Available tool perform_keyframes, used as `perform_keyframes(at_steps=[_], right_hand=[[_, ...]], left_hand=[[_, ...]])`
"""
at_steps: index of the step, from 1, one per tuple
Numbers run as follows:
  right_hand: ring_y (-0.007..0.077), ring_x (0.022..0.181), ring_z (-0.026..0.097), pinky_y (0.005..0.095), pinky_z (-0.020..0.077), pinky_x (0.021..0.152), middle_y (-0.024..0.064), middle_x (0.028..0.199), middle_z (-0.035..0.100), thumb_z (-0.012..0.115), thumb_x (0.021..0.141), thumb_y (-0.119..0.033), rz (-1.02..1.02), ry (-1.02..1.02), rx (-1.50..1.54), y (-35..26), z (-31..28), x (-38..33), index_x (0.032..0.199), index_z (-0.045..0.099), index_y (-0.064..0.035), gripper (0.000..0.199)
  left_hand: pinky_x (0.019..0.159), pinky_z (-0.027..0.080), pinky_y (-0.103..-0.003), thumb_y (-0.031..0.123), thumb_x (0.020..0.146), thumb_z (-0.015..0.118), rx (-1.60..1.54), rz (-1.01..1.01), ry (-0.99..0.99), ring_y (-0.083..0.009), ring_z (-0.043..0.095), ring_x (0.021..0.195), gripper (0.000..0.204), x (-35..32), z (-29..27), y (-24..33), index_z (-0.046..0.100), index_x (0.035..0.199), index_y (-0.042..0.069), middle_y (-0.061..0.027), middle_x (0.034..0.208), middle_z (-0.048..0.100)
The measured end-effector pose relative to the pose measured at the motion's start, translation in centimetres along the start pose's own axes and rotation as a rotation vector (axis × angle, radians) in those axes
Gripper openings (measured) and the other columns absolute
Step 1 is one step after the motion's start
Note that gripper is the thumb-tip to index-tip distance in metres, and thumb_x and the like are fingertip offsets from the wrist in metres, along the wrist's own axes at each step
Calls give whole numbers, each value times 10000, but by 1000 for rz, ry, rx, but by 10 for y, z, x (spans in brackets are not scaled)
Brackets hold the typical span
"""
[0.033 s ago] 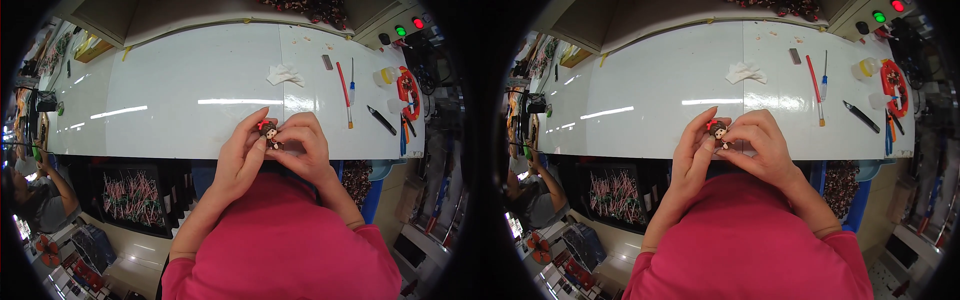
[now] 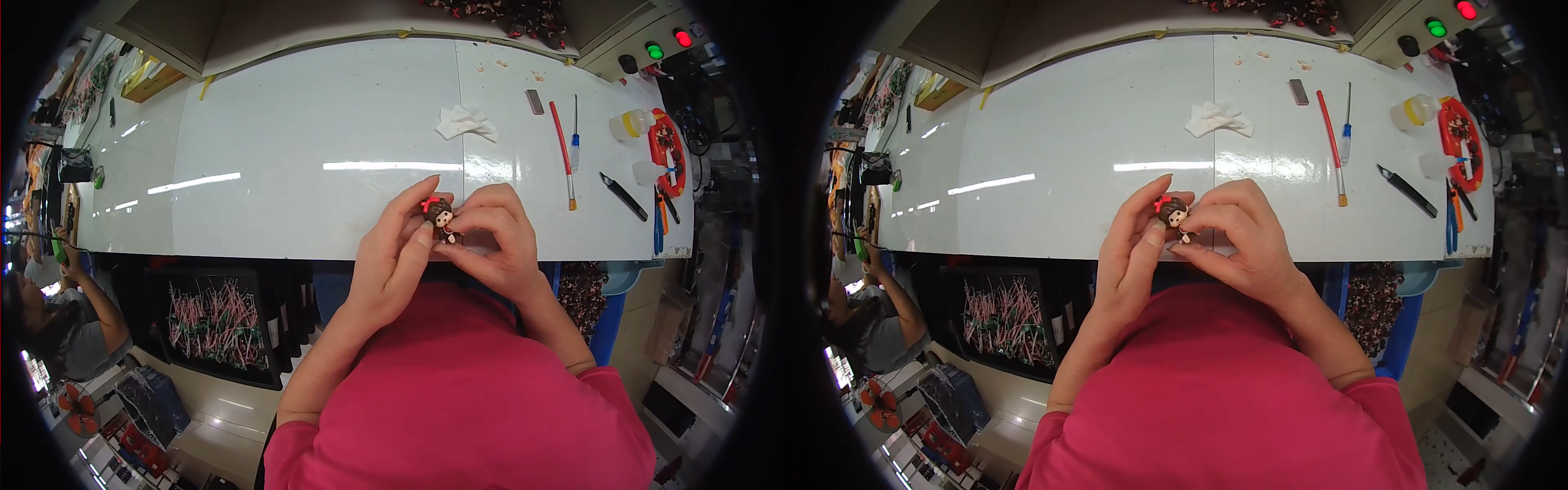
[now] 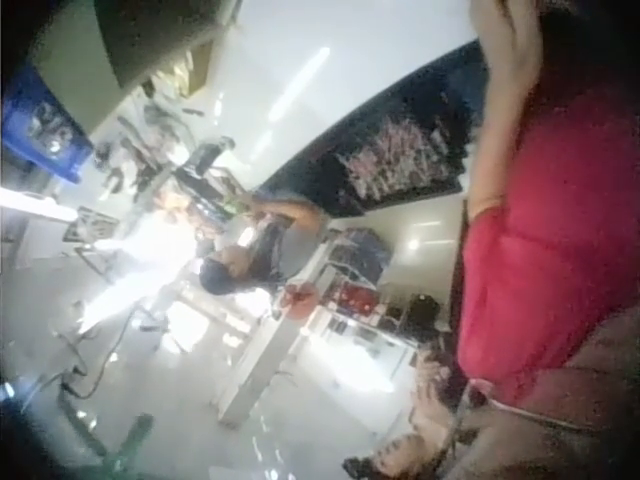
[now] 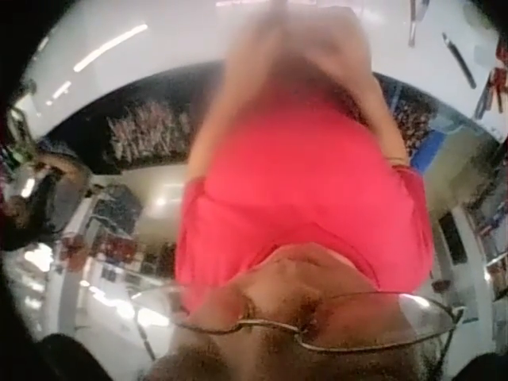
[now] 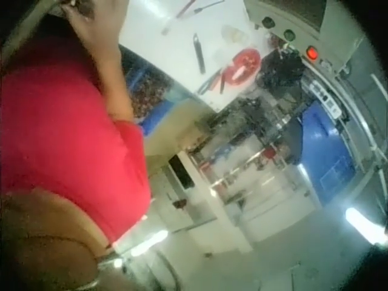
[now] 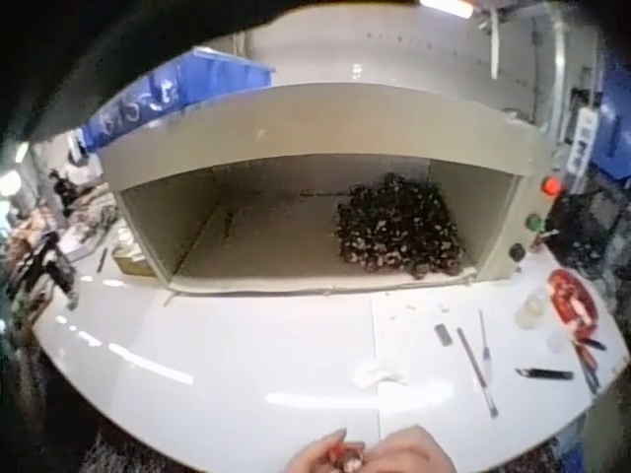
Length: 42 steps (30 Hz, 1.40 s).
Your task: The person assembles miniature figurines, applying glue with a squeeze bottle and attaching components together by hand.
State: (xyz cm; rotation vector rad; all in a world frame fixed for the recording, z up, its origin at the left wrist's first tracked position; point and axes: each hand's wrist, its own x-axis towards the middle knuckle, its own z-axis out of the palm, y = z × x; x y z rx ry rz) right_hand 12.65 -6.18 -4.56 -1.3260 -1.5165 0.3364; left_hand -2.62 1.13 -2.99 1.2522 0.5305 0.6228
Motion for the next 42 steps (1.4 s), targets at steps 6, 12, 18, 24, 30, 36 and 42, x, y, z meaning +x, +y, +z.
perform_keyframes(at_steps=[6,12,18,24,30,36,42], right_hand=[[201,844,536,287,455,680,37,917,572,779,639,-26,-14,2,12,0,1,0,919,593,-81,340],[197,815,556,290,455,696,67,892,583,793,637,-26,-43,-17,-2,1,-1,1,924,558,-60,372],[188,810,562,287,451,700,71,879,590,793,640,-21,48,5,85,2,-3,-4,925,539,-55,383],[186,801,560,288,461,696,27,870,607,781,666,-67,67,39,107,-1,-5,-5,924,591,-72,320],[189,795,553,291,455,695,17,863,604,766,669,-65,66,17,100,3,-3,-4,894,612,-81,273],[198,791,547,299,447,699,20,858,596,767,669,-79,73,55,50,-2,-11,-1,888,611,-85,269],[230,810,540,325,435,738,33,877,583,713,719,-95,72,-85,155,1,-20,9,943,612,-106,245]], left_hand=[[884,456,-279,58,958,328,23,-8,2,-176,582,1016,365,1,-3,-5,379,1312,-10,-153,1177,551],[867,471,-278,74,970,338,34,-35,29,-171,595,980,329,2,-3,-3,430,1274,-8,-144,1132,572],[853,477,-267,73,967,365,-27,-78,-6,-143,584,964,323,4,-2,3,472,1263,1,-100,1071,585],[832,479,-247,97,971,405,-32,-101,-8,-114,575,920,316,1,2,0,471,1267,8,-72,1033,578],[817,487,-244,106,973,409,13,-93,12,-102,567,914,297,2,1,-1,480,1244,8,-62,1006,575],[824,457,-225,95,968,414,79,-87,-55,-101,554,935,301,11,2,0,481,1250,14,-68,1050,570],[848,445,-230,-50,865,520,31,-151,9,-117,516,989,479,6,15,14,356,1313,-13,-60,1070,475]])
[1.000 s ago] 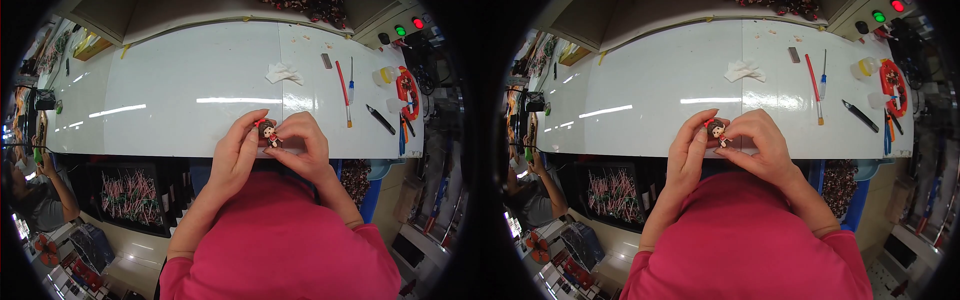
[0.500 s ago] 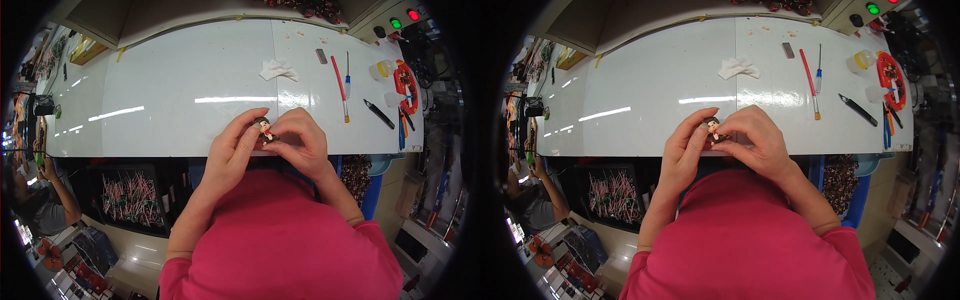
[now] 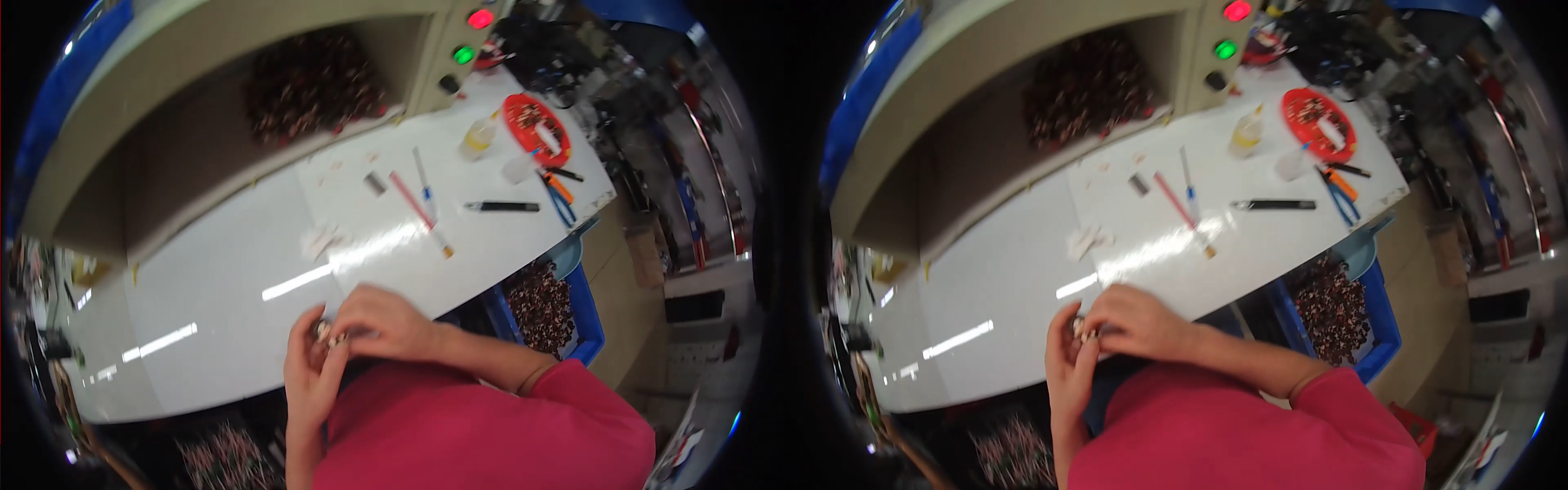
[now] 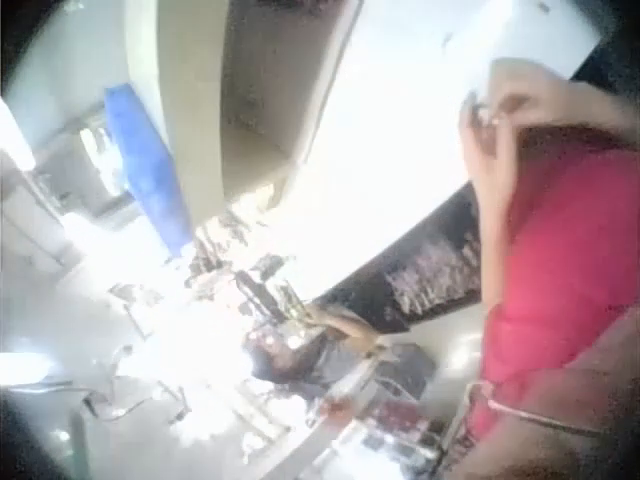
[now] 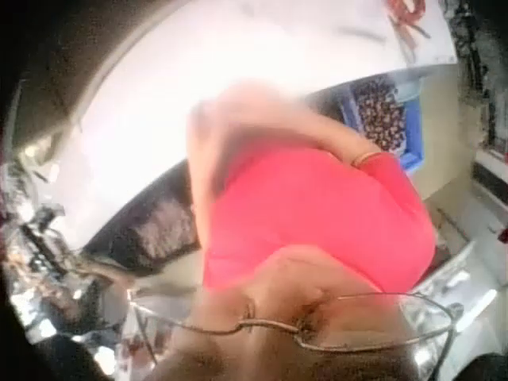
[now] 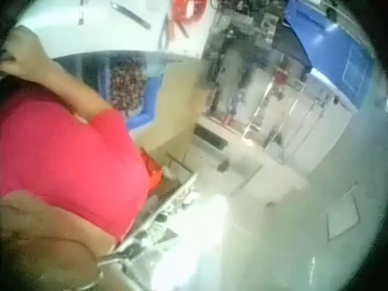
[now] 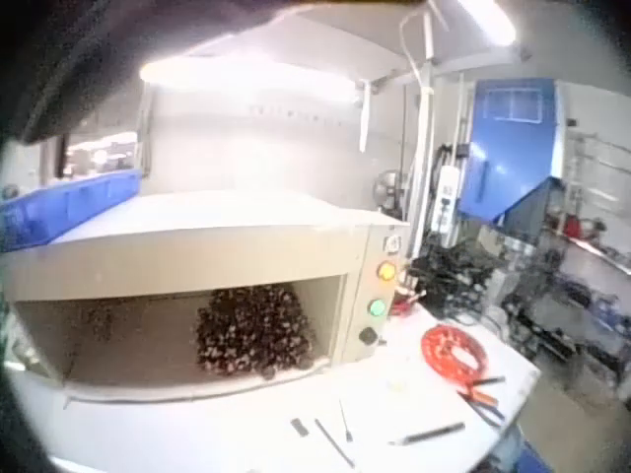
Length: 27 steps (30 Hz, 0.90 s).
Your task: The person assembles miniature figurines, applying glue with a squeeze bottle and attaching components together by hand.
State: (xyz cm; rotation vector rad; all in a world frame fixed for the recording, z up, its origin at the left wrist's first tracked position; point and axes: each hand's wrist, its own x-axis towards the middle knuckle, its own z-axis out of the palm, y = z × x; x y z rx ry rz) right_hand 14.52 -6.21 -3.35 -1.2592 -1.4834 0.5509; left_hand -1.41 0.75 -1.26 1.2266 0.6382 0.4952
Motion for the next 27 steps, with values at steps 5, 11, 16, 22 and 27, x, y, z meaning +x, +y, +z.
perform_keyframes(at_steps=[5,11,16,22,27], right_hand=[[228,814,559,335,445,738,59,881,589,718,738,-86,-29,140,-205,-37,-47,-14,982,585,-59,279],[176,843,518,283,425,764,80,921,538,719,750,-83,132,881,-617,-15,-149,-46,958,529,-23,288],[181,851,494,300,410,764,71,943,525,743,744,-157,246,1086,-872,3,-189,-35,951,507,-8,348],[169,774,483,313,382,678,88,824,523,687,802,-276,537,603,-1057,52,-222,-67,846,523,7,329],[123,850,508,262,399,735,63,873,561,653,829,-170,535,678,-568,7,-147,-35,885,552,-19,190]], left_hand=[[758,491,-237,-35,866,518,-71,6,-64,-80,524,869,438,6,11,10,379,1280,-6,-36,962,468],[730,500,-237,-9,865,508,14,-4,4,-118,571,784,439,-1,8,9,378,1284,-2,-55,926,498],[761,499,-257,-22,860,491,-43,8,-30,-126,564,833,446,-2,-5,3,374,1290,-2,-59,961,498],[853,473,-298,-39,854,501,-78,18,-40,-147,550,900,468,-6,-19,-6,370,1301,10,-73,996,486],[853,445,-262,0,864,549,-75,33,-130,-124,553,912,456,-5,-46,-15,397,1293,18,-63,992,527]])
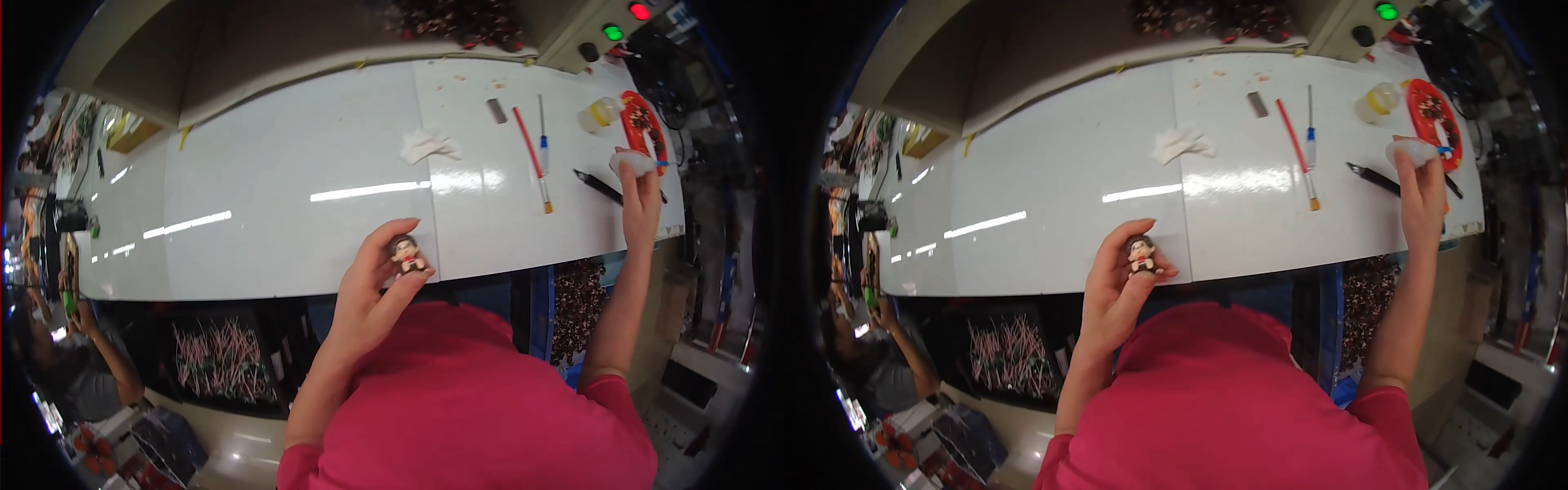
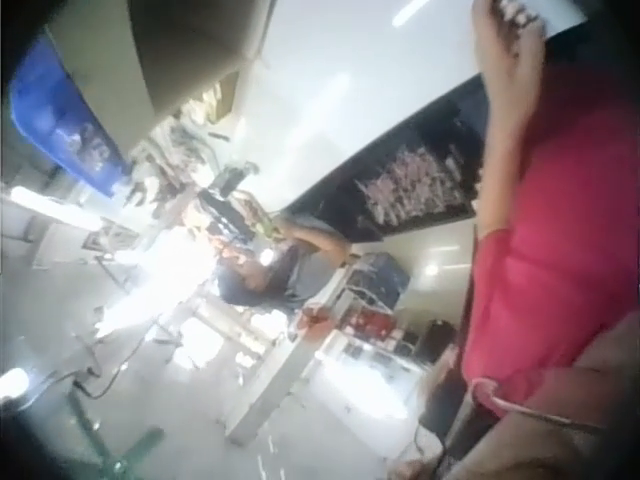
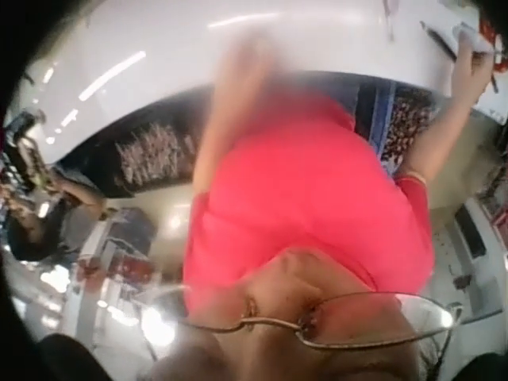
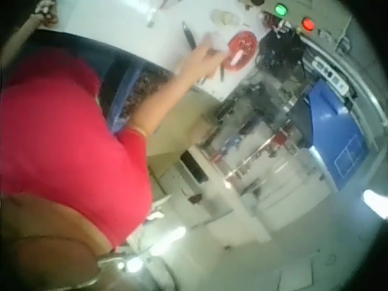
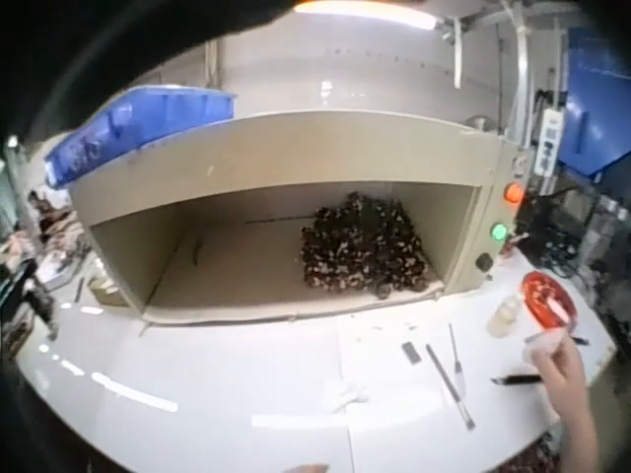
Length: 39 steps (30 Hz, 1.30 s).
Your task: The person assembles miniature figurines, applying glue with a squeeze bottle and attaching components together by hand.
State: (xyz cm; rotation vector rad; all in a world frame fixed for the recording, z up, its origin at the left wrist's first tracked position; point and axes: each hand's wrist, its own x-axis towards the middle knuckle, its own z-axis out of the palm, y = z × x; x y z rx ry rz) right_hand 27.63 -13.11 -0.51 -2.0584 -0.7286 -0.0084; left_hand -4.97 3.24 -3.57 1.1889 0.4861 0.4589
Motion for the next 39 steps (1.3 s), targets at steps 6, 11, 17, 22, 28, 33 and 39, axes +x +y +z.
perform_keyframes(at_steps=[6,11,17,22,28,33,39], right_hand=[[143,866,550,257,432,762,62,911,603,706,759,-82,-369,-367,209,-63,31,-50,979,582,-34,257],[182,760,557,278,440,676,55,840,607,814,639,-191,-563,-675,187,-89,49,-65,910,606,-45,372],[218,655,530,306,410,583,50,723,574,827,570,-330,-696,-759,114,-100,65,-64,800,625,-50,415],[227,639,523,316,401,575,52,689,548,827,564,-336,-766,-822,57,-103,70,-63,798,622,-46,425],[228,639,524,321,401,579,53,684,542,818,576,-333,-791,-826,23,-103,71,-61,796,621,-51,408],[228,637,523,324,403,581,53,679,538,811,583,-342,-797,-817,-11,-104,71,-61,789,617,-52,406],[234,631,515,326,400,579,59,681,528,808,580,-342,-830,-775,-43,-110,68,-64,783,606,-46,411]], left_hand=[[838,444,-258,35,849,610,64,28,29,-112,555,909,479,-11,-10,-6,412,1285,33,-47,974,552],[825,462,-271,66,812,669,172,104,11,-139,568,923,502,-16,-12,-10,440,1257,29,-74,1027,571],[828,472,-284,88,799,686,231,135,23,-171,575,945,498,-18,-12,-10,457,1238,27,-90,1093,566],[827,476,-284,88,798,689,208,112,22,-173,575,954,500,-18,-10,-8,459,1237,27,-96,1087,566],[824,479,-285,92,795,694,196,121,21,-170,577,949,499,-17,-8,-8,464,1233,27,-94,1071,571],[825,479,-284,102,791,701,185,115,19,-172,582,944,500,-16,-7,-7,470,1229,31,-94,1062,574],[818,483,-286,113,795,700,201,106,19,-176,585,942,499,-16,-8,-5,469,1230,33,-95,1052,577]])
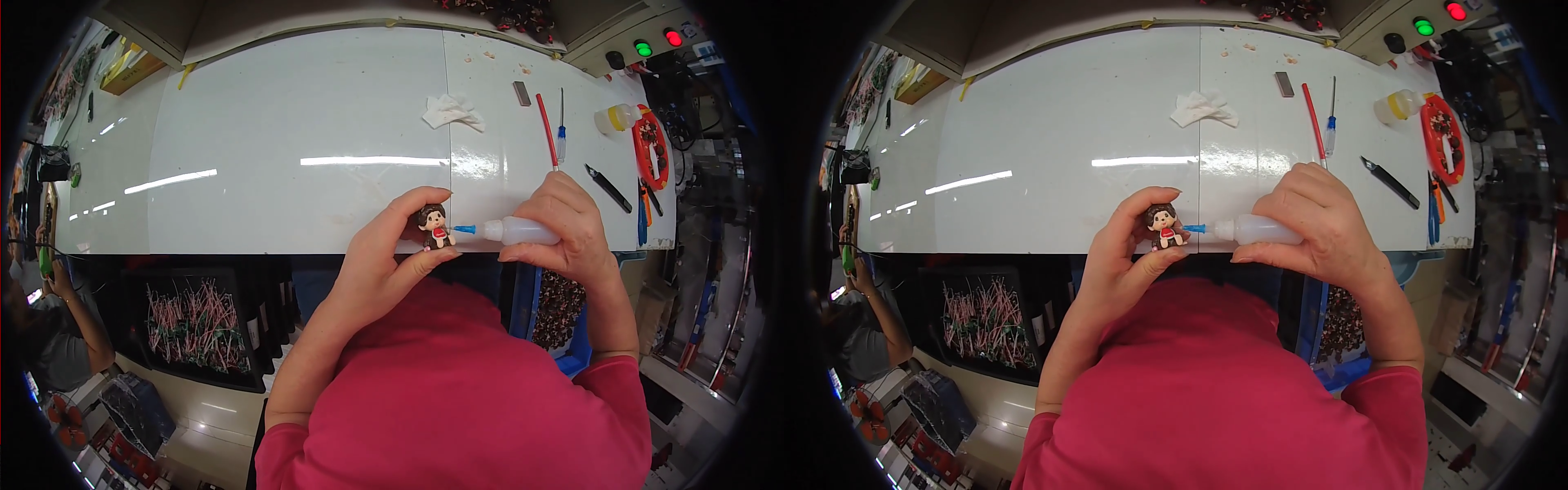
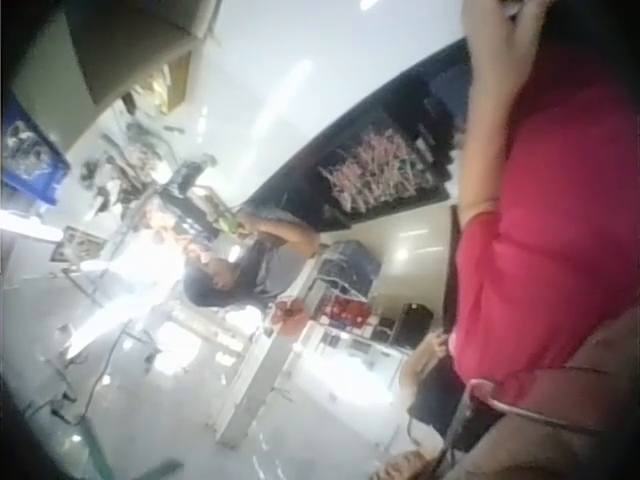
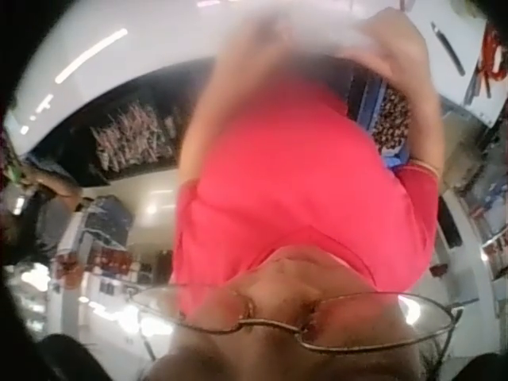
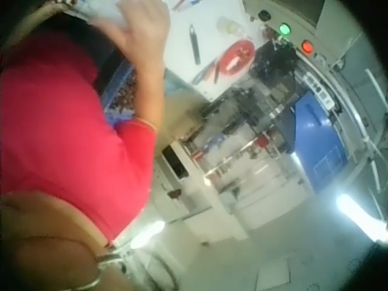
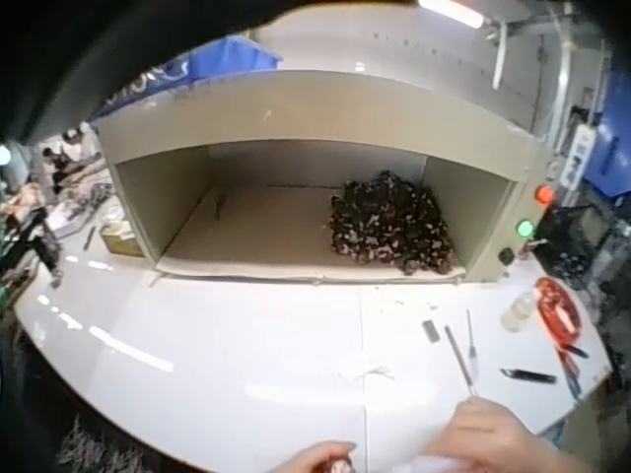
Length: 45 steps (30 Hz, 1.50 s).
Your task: The person assembles miniature figurines, applying glue with a squeeze bottle and attaching components together by hand.
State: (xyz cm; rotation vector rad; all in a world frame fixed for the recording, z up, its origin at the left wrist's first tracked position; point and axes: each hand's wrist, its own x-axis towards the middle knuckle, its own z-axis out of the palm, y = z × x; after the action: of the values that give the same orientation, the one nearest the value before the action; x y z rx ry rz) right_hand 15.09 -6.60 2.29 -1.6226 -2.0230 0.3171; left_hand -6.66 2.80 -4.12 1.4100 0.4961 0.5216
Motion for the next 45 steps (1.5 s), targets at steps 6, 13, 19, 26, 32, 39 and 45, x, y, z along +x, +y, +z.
perform_keyframes(at_steps=[6,13,19,26,32,39,45], right_hand=[[234,615,495,333,387,565,60,684,514,815,564,-323,-22,29,-73,-5,-1,-3,785,600,-49,413],[211,656,521,312,406,600,62,732,557,816,606,-289,136,88,151,11,3,-18,801,610,-39,378],[151,877,525,267,420,790,74,988,560,550,922,-308,404,742,429,62,-9,-74,1057,524,3,340],[129,968,561,248,422,870,84,1050,597,613,883,-142,712,788,124,129,-43,-107,1135,526,17,311],[140,928,583,251,441,847,97,1044,608,638,862,-154,795,708,59,145,-37,-119,1167,516,10,367],[166,1055,532,279,409,909,137,1167,553,621,869,-142,668,855,-357,92,-37,-114,1214,478,7,402],[209,1074,506,329,398,911,118,1195,520,763,722,-209,242,528,316,14,26,-64,1244,446,-6,644]], left_hand=[[807,488,-289,119,802,693,-4,3,-19,-179,591,935,492,1,1,0,467,1232,36,-99,1035,581],[824,483,-292,111,819,673,-47,-3,-5,-172,594,944,464,2,1,2,470,1229,40,-91,1027,584],[863,457,-290,99,818,671,-14,76,4,-167,577,967,444,5,3,-2,476,1213,38,-85,1041,584],[865,449,-282,55,807,666,21,140,37,-163,579,965,419,2,6,-8,485,1184,35,-81,1045,586],[847,458,-277,34,810,657,-38,122,74,-160,589,971,406,-6,16,-6,483,1176,28,-91,1039,585],[842,458,-274,34,804,663,15,121,92,-157,588,958,413,-13,13,-6,484,1176,26,-84,1025,588],[832,456,-275,62,788,686,88,118,43,-164,586,914,418,-9,1,-13,502,1162,32,-79,1002,595]])
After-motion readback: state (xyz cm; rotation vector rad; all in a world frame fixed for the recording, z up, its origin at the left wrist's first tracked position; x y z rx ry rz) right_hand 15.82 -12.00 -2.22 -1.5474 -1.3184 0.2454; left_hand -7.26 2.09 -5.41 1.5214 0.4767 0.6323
